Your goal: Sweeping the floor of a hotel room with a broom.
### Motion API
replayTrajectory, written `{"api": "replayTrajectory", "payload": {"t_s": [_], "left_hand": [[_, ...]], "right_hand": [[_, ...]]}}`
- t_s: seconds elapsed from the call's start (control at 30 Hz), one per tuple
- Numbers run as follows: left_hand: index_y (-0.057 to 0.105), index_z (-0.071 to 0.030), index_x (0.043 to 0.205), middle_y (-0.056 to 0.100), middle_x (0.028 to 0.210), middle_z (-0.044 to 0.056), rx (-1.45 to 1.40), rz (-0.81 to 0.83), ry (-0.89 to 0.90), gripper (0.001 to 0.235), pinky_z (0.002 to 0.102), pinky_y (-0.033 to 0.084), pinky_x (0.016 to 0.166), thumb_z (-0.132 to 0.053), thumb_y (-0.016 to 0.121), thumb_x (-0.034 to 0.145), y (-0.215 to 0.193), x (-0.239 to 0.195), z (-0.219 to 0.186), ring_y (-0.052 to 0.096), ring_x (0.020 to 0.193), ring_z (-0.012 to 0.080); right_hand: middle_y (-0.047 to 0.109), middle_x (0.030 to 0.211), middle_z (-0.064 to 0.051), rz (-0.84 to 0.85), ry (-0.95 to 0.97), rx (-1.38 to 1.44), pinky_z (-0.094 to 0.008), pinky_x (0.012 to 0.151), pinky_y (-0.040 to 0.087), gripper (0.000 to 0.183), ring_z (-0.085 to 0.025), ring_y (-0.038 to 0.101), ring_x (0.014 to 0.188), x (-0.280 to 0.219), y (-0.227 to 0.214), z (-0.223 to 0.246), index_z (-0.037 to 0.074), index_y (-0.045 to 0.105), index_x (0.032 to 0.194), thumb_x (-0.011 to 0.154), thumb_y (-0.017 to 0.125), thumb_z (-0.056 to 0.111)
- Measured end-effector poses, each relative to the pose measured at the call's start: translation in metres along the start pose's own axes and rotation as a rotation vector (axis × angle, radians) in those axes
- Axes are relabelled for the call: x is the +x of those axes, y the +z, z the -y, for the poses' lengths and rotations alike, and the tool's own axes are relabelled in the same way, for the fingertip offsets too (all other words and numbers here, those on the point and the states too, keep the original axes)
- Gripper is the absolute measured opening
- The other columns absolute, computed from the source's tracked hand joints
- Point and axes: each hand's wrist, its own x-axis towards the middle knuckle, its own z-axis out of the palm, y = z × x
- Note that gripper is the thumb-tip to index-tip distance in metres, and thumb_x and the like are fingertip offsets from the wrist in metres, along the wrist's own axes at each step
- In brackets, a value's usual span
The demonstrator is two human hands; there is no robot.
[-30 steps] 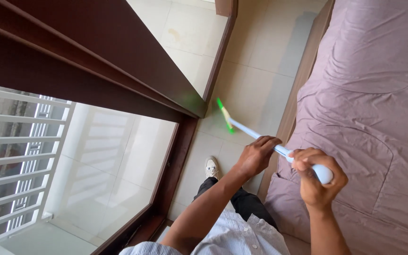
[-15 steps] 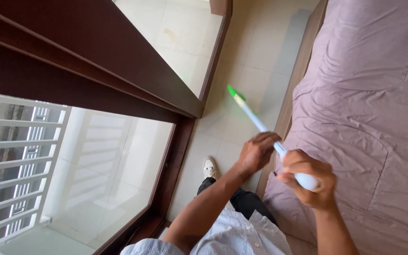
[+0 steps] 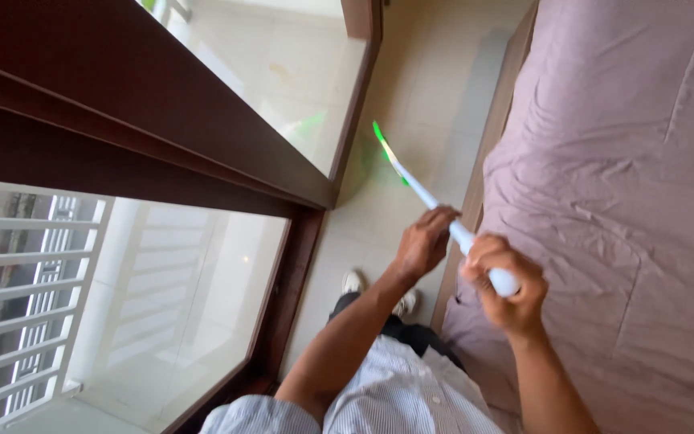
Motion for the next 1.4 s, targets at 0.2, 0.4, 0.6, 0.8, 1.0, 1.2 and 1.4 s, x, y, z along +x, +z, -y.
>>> {"api": "replayTrajectory", "payload": {"t_s": [0.2,0.4,0.6,0.8,1.0,1.2,1.4], "left_hand": [[0.067,-0.011,0.119,0.07,0.122,0.009,0.094,0.095,-0.109,0.032,0.046,0.056,0.089,0.001,0.065,0.09,-0.001,0.026,0.046,0.066,0.114,0.035],[0.066,-0.01,0.114,0.07,0.124,0.01,0.111,0.035,-0.049,0.035,0.046,0.057,0.091,0.008,0.059,0.085,0.014,0.072,0.124,0.065,0.116,0.0375],[0.065,-0.011,0.112,0.07,0.117,0.008,0.007,0.196,0.02,0.031,0.047,0.057,0.085,0.003,0.062,0.086,-0.015,0.15,0.074,0.068,0.107,0.0371],[0.068,-0.012,0.113,0.072,0.113,0.008,0.081,0.257,-0.046,0.025,0.048,0.058,0.078,-0.002,0.064,0.09,-0.011,0.186,0.142,0.069,0.098,0.0374],[0.069,-0.011,0.109,0.073,0.114,0.008,0.05,0.334,-0.062,0.03,0.046,0.059,0.083,-0.001,0.066,0.08,0.027,0.211,0.182,0.071,0.098,0.037],[0.067,-0.012,0.12,0.07,0.12,0.008,-0.047,0.348,0.075,0.028,0.043,0.06,0.086,-0.005,0.064,0.093,0.022,0.221,0.072,0.07,0.105,0.0329],[0.068,-0.012,0.114,0.072,0.117,0.007,0.005,0.394,-0.002,0.027,0.045,0.058,0.086,-0.008,0.069,0.087,0.048,0.191,0.108,0.07,0.103,0.0333]], "right_hand": [[0.07,0.097,-0.011,-0.308,0.136,-0.013,-0.035,0.088,0.055,0.014,-0.021,0.067,0.094,0.015,0.013,-0.06,-0.001,0.055,0.096,0.099,0.068,0.005],[0.07,0.097,-0.017,-0.256,0.194,-0.144,-0.035,0.085,0.052,0.013,-0.023,0.064,0.091,0.046,0.04,-0.102,-0.004,0.058,0.094,0.099,0.069,0.001],[0.066,0.094,-0.013,-0.251,-0.094,-0.124,-0.041,0.097,0.057,0.018,-0.026,0.067,0.097,0.138,0.018,-0.094,0.0,0.055,0.094,0.103,0.069,0.006],[0.066,0.095,-0.009,-0.519,0.172,-0.009,-0.037,0.089,0.059,0.02,-0.018,0.067,0.089,0.177,0.016,-0.141,0.001,0.054,0.096,0.106,0.068,0.011],[0.069,0.092,-0.01,-0.269,0.283,-0.267,-0.029,0.071,0.05,0.013,-0.016,0.062,0.077,0.174,0.032,-0.17,0.0,0.06,0.091,0.096,0.071,0.003],[0.068,0.085,-0.007,-0.271,0.0,-0.001,-0.031,0.071,0.056,0.014,-0.015,0.068,0.075,0.194,-0.048,-0.095,0.004,0.059,0.09,0.093,0.07,-0.004],[0.068,0.08,-0.009,-0.118,0.319,-0.032,-0.034,0.067,0.053,0.021,-0.019,0.063,0.073,0.166,-0.072,-0.123,0.005,0.058,0.075,0.084,0.074,-0.006]]}}
